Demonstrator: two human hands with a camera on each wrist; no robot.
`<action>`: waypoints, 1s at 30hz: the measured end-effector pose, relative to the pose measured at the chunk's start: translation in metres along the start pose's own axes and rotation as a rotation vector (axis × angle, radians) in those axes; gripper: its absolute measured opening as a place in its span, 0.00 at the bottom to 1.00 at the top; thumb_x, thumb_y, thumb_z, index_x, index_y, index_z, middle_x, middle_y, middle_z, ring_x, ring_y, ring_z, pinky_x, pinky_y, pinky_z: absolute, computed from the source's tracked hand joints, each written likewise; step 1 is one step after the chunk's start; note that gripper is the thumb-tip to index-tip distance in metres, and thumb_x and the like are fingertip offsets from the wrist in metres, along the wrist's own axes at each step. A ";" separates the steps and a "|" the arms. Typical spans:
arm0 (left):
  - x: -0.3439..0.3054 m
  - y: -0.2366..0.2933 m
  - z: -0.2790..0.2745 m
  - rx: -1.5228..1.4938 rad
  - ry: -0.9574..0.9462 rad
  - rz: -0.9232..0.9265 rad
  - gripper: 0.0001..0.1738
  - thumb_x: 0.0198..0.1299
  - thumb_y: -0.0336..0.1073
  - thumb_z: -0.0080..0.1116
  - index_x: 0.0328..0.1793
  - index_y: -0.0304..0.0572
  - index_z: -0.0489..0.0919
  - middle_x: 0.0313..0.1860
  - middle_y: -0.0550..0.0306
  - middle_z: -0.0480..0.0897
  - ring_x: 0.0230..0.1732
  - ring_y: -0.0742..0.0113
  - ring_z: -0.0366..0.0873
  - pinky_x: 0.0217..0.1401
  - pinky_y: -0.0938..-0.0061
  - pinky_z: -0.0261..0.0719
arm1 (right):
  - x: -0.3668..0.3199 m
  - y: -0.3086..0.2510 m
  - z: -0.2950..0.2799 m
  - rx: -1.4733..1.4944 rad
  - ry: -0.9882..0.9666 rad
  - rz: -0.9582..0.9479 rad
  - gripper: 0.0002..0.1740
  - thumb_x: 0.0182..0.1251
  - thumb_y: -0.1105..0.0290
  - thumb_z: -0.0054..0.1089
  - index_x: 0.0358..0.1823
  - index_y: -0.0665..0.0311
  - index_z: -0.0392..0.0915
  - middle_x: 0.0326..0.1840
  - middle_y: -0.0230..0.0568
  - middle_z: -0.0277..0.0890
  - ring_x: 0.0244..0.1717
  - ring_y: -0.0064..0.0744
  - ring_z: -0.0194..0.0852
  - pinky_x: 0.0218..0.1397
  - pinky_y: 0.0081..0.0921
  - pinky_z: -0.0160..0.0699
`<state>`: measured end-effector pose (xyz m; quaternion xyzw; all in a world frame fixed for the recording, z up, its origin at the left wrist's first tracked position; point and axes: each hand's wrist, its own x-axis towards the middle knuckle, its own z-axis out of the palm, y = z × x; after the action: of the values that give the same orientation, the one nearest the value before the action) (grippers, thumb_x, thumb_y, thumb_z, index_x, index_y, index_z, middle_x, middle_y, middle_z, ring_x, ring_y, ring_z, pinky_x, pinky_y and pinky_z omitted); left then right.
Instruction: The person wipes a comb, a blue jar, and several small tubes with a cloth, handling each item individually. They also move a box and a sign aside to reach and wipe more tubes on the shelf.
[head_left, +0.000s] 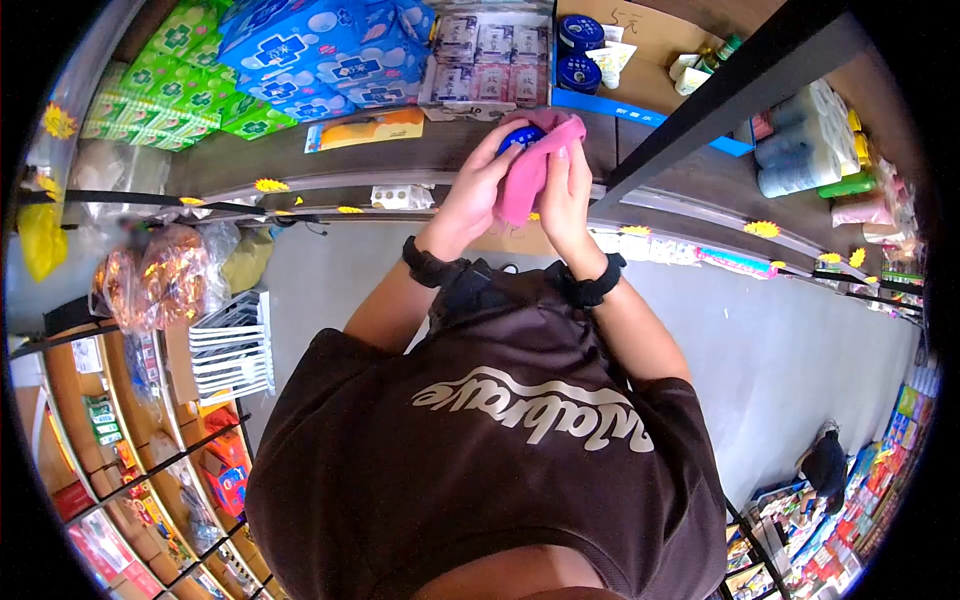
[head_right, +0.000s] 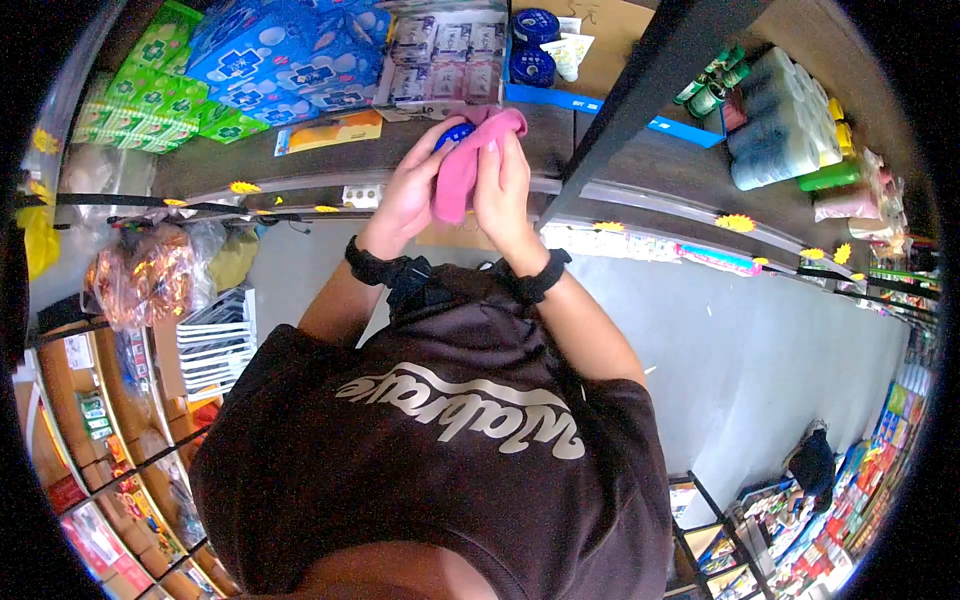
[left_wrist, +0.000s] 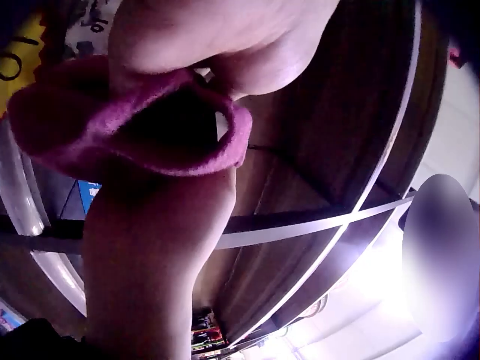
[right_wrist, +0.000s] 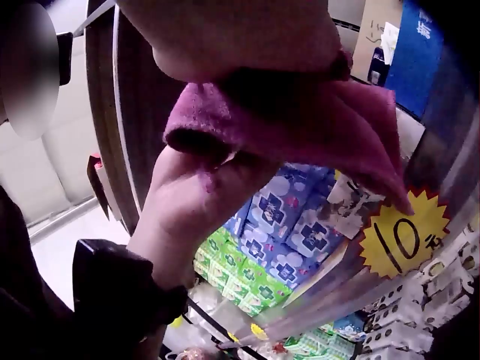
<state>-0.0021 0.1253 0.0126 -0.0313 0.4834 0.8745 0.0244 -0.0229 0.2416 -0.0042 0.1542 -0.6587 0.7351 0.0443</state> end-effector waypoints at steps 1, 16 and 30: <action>0.002 -0.002 -0.001 -0.001 0.003 0.006 0.19 0.68 0.34 0.41 0.63 0.39 0.64 0.57 0.54 0.72 0.55 0.68 0.72 0.58 0.74 0.70 | -0.001 -0.001 0.003 0.000 -0.006 -0.003 0.19 0.68 0.71 0.36 0.58 0.72 0.62 0.53 0.53 0.68 0.52 0.42 0.69 0.56 0.31 0.65; 0.018 0.024 -0.002 0.267 -0.175 -0.015 0.33 0.52 0.30 0.60 0.64 0.31 0.62 0.58 0.50 0.69 0.58 0.66 0.67 0.62 0.73 0.63 | 0.000 0.013 -0.009 -0.317 0.093 -0.284 0.12 0.68 0.73 0.40 0.44 0.71 0.71 0.37 0.50 0.74 0.37 0.46 0.75 0.43 0.32 0.72; 0.116 0.038 -0.040 1.544 0.006 0.633 0.35 0.42 0.47 0.68 0.55 0.36 0.73 0.49 0.40 0.77 0.51 0.48 0.75 0.56 0.64 0.71 | -0.008 0.014 -0.019 0.133 0.333 0.052 0.17 0.72 0.66 0.37 0.52 0.68 0.70 0.46 0.35 0.73 0.43 0.22 0.68 0.47 0.19 0.68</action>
<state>-0.1187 0.0727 0.0140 0.1292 0.9330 0.2627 -0.2091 -0.0225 0.2592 -0.0216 0.0158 -0.5960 0.7933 0.1236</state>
